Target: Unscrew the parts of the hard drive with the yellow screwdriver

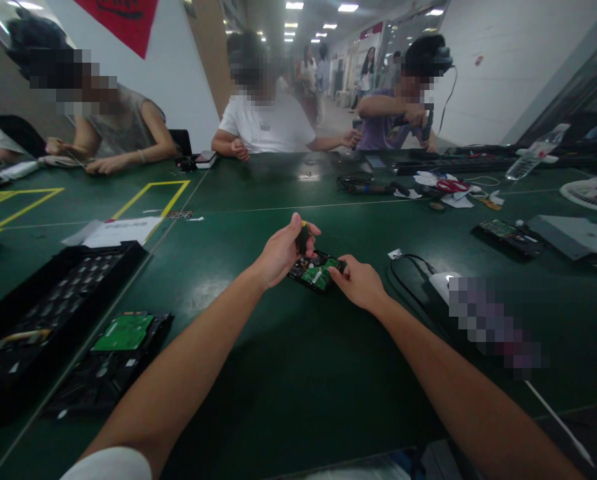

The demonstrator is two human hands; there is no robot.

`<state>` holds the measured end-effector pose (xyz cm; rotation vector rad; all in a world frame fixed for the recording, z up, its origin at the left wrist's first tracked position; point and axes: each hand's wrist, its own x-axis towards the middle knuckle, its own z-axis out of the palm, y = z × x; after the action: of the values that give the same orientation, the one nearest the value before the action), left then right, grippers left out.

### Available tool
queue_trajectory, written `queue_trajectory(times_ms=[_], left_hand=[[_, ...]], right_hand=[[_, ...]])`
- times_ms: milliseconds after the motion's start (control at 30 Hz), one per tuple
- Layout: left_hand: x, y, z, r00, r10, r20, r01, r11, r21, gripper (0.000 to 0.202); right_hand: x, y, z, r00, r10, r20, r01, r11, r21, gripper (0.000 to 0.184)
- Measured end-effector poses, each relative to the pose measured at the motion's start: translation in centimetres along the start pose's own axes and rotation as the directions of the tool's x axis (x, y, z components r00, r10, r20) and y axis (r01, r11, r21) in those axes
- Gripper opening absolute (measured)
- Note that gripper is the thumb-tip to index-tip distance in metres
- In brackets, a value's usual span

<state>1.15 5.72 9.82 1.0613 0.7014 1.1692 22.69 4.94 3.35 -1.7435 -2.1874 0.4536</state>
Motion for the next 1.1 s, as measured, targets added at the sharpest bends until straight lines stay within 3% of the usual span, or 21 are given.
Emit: queue_trajectory(times_ms=[133,267,667,967,1100], left_hand=[[-0.1,-0.6,1.0,0.999,0.017,-0.028,-0.019,0.999,-0.041,0.059],[-0.4,-0.7,1.4,0.998,0.062,-0.021,-0.062,0.998,0.006,0.043],[-0.5,1.0,-0.2,0.998,0.002,0.059,-0.004,0.999,0.038,0.03],[-0.5,1.8,-0.7,0.999,0.001,0.044,-0.01,0.976,0.218,0.04],[-0.8,1.5,-0.1,0.997,-0.035,0.073,0.024,0.989,0.143,0.037]], right_hand=[[-0.1,-0.1,-0.2,1.0,0.004,0.002,-0.004,1.0,-0.002,0.041],[-0.1,-0.2,-0.2,1.0,0.015,0.01,-0.015,1.0,-0.013,0.041],[-0.1,-0.1,0.0,1.0,0.014,0.001,-0.014,1.0,-0.004,0.041],[-0.1,-0.1,-0.2,1.0,0.002,0.017,-0.002,1.0,0.018,0.042],[-0.2,-0.3,-0.2,1.0,0.008,0.004,-0.008,1.0,0.019,0.039]])
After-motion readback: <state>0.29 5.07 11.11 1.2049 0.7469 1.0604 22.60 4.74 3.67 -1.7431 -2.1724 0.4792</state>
